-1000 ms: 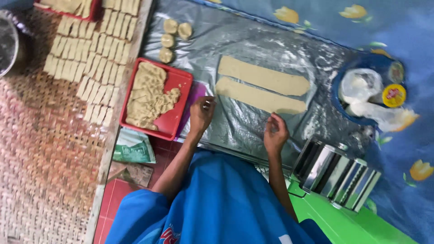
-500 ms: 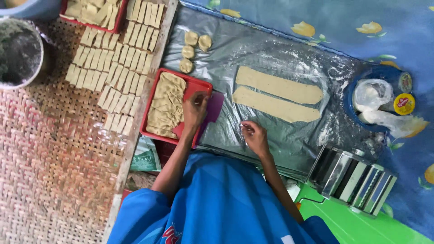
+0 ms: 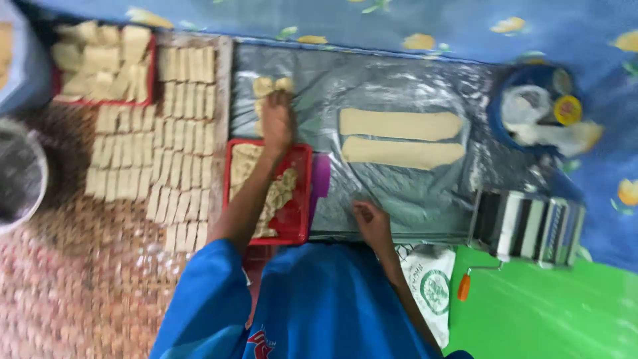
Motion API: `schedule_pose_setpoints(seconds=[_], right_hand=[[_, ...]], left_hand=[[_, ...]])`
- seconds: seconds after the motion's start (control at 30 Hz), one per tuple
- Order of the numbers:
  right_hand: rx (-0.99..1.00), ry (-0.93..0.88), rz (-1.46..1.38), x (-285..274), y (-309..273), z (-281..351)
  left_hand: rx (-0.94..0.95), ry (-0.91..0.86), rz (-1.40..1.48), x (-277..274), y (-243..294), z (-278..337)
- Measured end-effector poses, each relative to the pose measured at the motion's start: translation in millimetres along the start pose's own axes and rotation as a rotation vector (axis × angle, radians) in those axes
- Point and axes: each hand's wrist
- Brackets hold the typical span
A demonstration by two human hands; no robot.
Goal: Flatten dough using a manual pasta machine and fold the pieces.
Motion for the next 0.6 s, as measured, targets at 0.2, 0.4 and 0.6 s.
schedule_pose_setpoints(seconds=[0.2,0.4,0.6], right_hand=[[0.151,0.063,0.026,-12.8,-15.7,23.5],[0.161,0.100,0.104,-4.5,-14.3,29.0],[0.116,0.065,0.085,-1.3,-21.0,25.3]], left_hand=[[0.015,-0.150,-0.141,66.9,-63.8,-40.9],[0.016,-0.190,-0.248,111.8,-97.0,-52.4],[0.021,-0.191,-0.385,92.1,-87.4,-56.5]])
Point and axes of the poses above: each hand's wrist, its own z-axis away from the middle knuckle, its own x-axis out of the palm, y = z × x, and after that the axes turned 1 degree about -x, right-handed
